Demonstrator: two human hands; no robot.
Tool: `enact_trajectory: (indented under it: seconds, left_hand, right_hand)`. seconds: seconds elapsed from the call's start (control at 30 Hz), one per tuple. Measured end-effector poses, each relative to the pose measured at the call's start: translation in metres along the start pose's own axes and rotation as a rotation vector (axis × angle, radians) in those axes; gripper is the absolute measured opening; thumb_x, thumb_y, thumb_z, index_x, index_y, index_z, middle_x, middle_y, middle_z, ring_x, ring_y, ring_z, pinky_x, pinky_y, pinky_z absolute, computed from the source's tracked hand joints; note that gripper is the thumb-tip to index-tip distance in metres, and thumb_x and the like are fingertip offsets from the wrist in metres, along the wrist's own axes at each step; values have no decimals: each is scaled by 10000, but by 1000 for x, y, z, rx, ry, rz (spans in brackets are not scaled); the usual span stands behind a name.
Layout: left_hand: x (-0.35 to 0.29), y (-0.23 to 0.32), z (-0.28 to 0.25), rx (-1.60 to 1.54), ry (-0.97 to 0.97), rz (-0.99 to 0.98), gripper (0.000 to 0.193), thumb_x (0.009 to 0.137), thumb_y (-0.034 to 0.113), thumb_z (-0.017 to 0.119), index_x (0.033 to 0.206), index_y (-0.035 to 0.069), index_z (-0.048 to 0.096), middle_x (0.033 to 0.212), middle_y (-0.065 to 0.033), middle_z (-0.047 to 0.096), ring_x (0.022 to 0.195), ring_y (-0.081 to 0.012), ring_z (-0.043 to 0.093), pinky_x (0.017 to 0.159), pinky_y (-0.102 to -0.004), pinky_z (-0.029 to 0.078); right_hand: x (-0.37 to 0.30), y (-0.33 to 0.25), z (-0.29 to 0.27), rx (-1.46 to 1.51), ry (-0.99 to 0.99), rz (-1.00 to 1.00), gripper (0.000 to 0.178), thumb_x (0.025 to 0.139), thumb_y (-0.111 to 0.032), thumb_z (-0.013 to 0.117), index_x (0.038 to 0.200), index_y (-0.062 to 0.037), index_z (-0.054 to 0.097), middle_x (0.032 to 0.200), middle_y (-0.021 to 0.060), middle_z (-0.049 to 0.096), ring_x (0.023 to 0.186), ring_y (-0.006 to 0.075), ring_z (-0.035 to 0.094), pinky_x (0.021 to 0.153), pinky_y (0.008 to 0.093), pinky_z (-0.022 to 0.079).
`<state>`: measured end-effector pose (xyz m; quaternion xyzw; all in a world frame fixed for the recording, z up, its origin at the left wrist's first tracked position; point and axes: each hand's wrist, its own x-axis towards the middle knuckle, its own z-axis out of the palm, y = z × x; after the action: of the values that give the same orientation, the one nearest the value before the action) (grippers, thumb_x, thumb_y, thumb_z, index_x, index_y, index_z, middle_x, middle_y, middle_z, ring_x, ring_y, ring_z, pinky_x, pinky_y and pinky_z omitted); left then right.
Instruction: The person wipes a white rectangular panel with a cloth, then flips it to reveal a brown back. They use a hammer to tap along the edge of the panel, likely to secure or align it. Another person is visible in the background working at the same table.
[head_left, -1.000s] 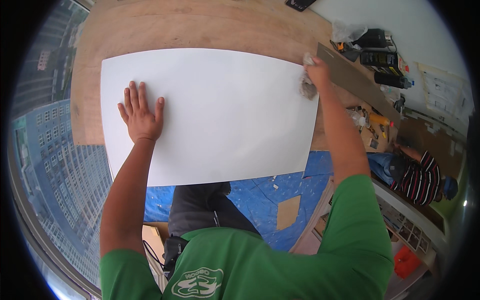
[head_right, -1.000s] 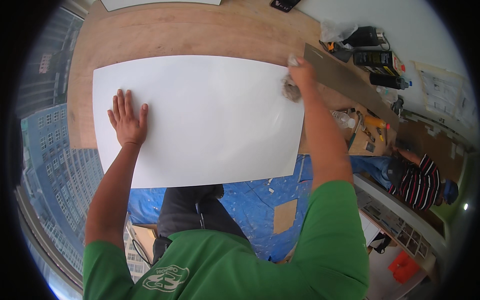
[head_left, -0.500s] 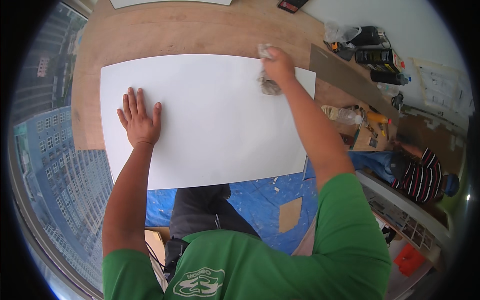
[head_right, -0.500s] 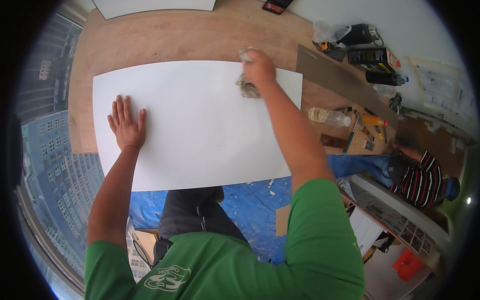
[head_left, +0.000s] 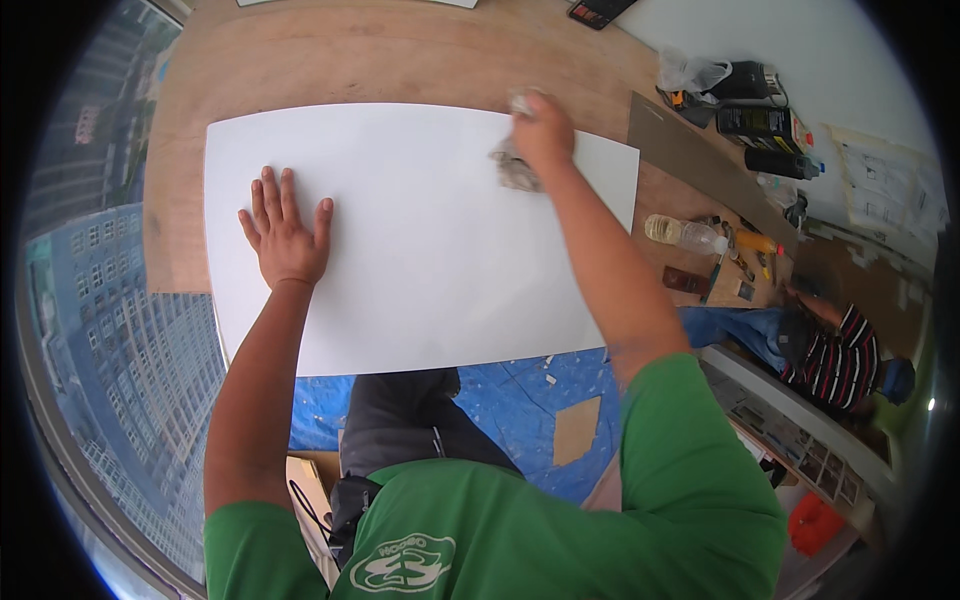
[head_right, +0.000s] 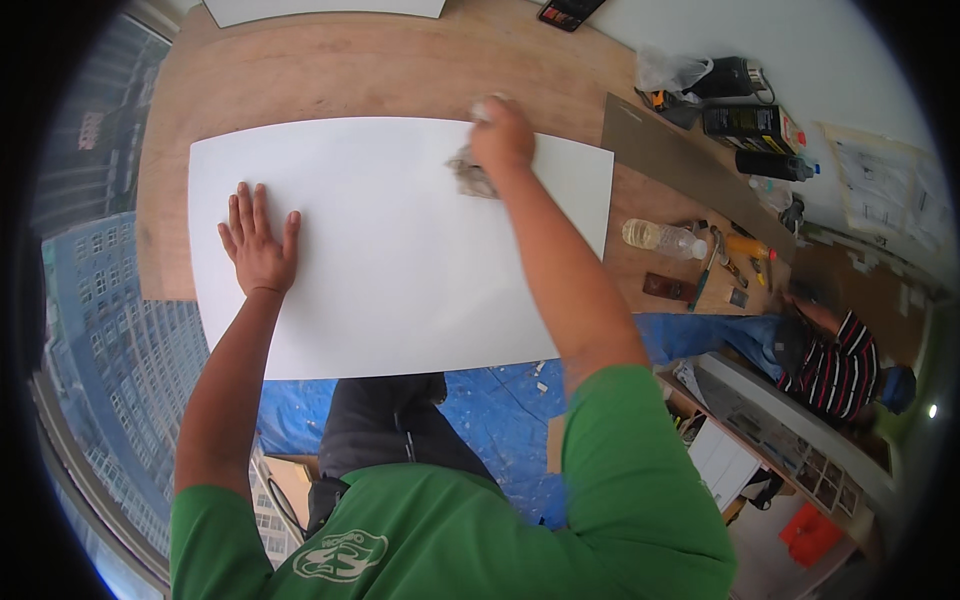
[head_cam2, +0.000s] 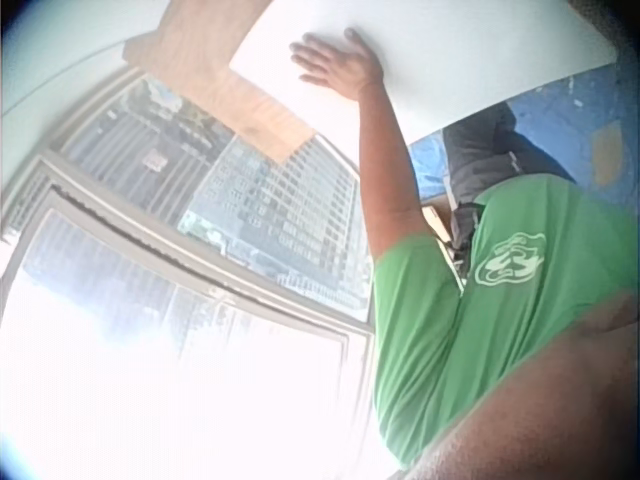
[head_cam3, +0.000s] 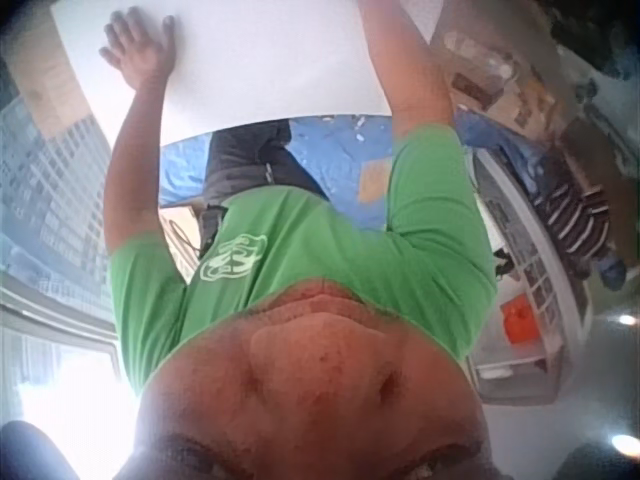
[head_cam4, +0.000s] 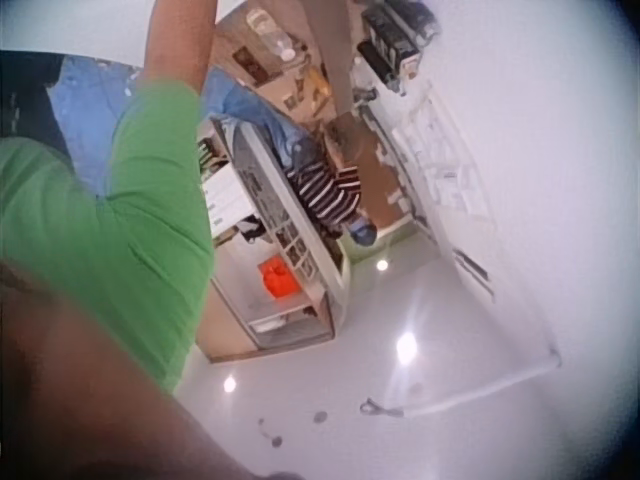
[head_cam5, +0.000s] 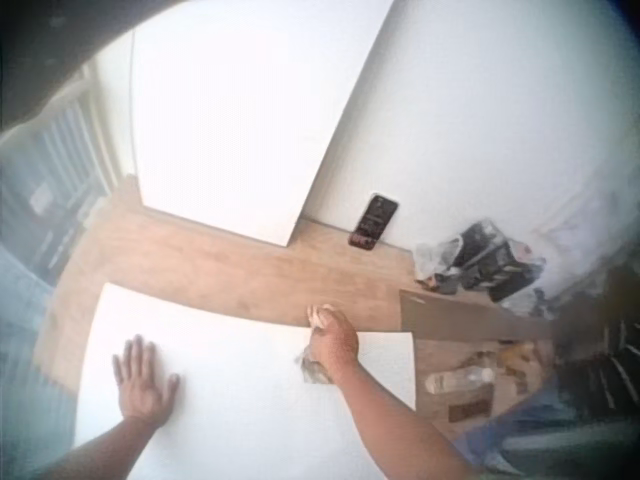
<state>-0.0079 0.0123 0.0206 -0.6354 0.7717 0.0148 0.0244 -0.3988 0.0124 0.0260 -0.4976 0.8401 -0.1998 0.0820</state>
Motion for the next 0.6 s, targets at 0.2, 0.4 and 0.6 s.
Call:
enact_trajectory:
  seconds: [0.2, 0.4, 0.6]
  left_hand:
    - [1, -3, 0, -35, 8, 8, 769, 1027, 689, 279, 1637, 221, 265, 1728, -34, 166, 1600, -215, 96, 1298, -465, -4]
    - [-1, -3, 1, -54, 3, 9, 759, 1031, 682, 277, 1634, 222, 275, 1727, -26, 171, 1600, -209, 99, 1298, -462, 3]
    - [-2, -1, -1, -59, 12, -13, 745, 1034, 673, 282, 1631, 229, 287, 1722, -25, 190, 1599, -203, 103, 1299, -472, 14]
  right_hand:
    - [2, -136, 43, 101, -235, -180, 318, 858, -160, 672, 1173, -128, 704, 1203, 131, 667, 1152, 359, 630, 984, 458, 512]
    - [3, 18, -24, 103, -172, 67, 400, 893, -228, 724, 1264, -85, 684, 1346, 143, 646, 1254, 349, 600, 1041, 418, 490]
    - [32, 143, -94, -88, -269, 168, 435, 883, -220, 754, 1289, -91, 671, 1349, 167, 643, 1262, 357, 598, 1048, 406, 481]
